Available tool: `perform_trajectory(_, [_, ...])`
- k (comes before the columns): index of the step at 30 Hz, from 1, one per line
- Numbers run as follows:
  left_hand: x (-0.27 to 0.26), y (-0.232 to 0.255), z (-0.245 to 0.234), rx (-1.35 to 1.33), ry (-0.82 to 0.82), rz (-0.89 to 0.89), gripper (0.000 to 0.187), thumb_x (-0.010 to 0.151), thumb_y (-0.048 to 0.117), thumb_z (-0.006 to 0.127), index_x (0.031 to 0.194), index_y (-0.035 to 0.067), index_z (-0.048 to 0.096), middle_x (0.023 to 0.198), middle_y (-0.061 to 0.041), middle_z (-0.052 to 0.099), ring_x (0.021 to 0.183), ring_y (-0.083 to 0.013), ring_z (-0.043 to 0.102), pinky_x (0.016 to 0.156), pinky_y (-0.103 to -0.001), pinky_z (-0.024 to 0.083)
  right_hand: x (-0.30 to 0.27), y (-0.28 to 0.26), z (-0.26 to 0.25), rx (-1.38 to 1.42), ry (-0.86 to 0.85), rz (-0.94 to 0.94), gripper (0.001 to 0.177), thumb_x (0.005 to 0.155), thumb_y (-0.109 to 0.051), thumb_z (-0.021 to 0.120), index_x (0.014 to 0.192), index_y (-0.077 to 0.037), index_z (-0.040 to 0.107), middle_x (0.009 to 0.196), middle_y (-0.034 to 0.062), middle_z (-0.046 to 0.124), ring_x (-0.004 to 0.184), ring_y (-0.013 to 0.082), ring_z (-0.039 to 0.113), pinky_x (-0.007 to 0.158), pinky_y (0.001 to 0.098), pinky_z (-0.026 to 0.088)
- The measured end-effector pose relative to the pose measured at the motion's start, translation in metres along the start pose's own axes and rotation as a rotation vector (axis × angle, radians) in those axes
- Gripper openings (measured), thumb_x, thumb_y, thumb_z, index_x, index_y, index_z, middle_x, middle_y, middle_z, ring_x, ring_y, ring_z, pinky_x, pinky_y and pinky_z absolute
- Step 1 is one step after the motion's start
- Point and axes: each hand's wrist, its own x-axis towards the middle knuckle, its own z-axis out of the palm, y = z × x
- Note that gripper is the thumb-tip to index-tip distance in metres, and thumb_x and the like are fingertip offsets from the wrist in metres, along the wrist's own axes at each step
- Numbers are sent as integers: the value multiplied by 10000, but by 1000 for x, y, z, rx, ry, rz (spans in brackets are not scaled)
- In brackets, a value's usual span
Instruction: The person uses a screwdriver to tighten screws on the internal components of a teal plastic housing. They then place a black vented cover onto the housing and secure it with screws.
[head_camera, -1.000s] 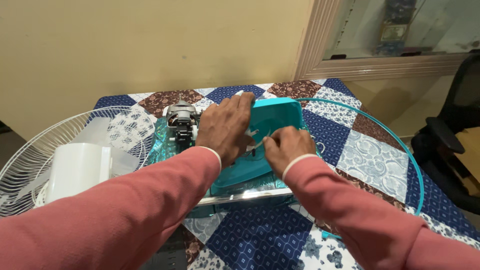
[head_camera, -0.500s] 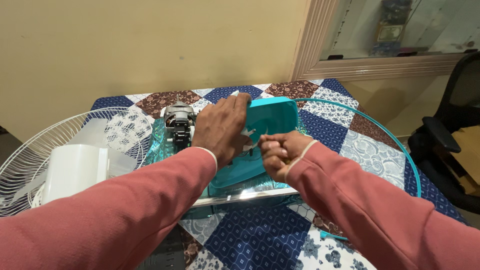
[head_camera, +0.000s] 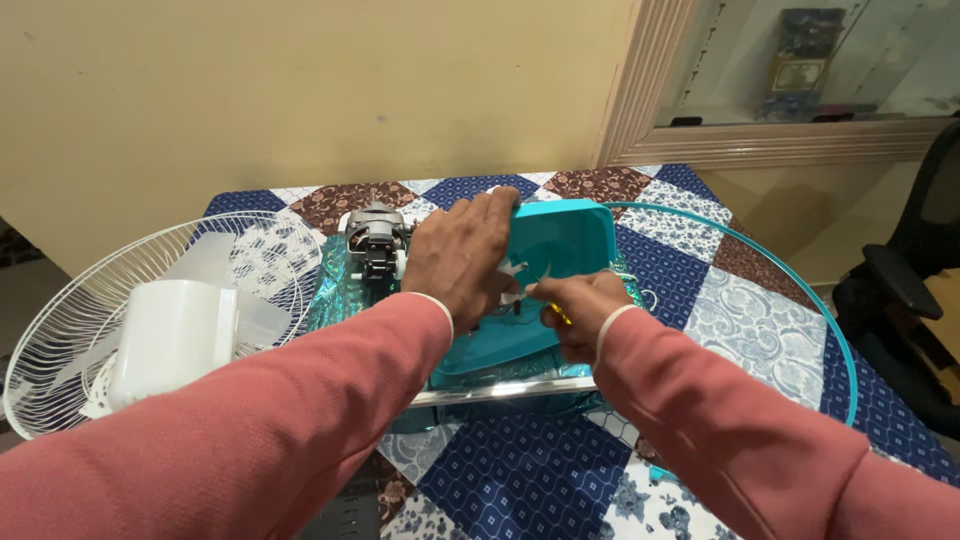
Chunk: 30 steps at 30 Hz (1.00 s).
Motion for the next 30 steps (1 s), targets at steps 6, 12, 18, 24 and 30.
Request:
perform_trajectory(6, [-1,1,-2,-5,5,-7,875,583,243,944,1313,55,498,1092,-113,654,1038,-298,634,856,-443,477,-12,2,8,-584,285,-434,250,883,-290,756,857,-43,779,666,91,769,570,140,719,591,300,568])
perform_trajectory(12, [-1,1,-3,7,-11,-33,785,618,223,933,1273,82,524,1063,-89,667,1039,-285,645,854,-447,480,-10,3,12,-629,260,-484,270,914,-290,716,883,-34,795,658,101,735,574,153,697,620,310,559])
perform_trajectory(18, [1,-2,2,36,-16,-5,789,586,157,909,1267,77,519,1035,-94,652,989,-287,648,804,-439,491,3,-4,4,-53,-38,-54,248,969,-247,653,881,-22,708,559,29,547,392,104,382,359,287,252])
perform_trajectory(24, [0,-6,5,42,38,28,803,601,168,897,1295,70,506,1040,-98,647,989,-294,647,811,-440,490,8,-9,-3,237,-260,119,180,1011,-238,566,999,-70,631,644,-30,521,376,33,318,343,225,239])
perform_trajectory(30, [-4,-2,1,10,1,36,857,629,248,929,1322,67,460,1035,-105,618,1007,-305,618,819,-455,460,10,2,-20,26,-223,53,271,930,-331,657,1036,-85,694,662,-15,514,404,73,360,355,260,248])
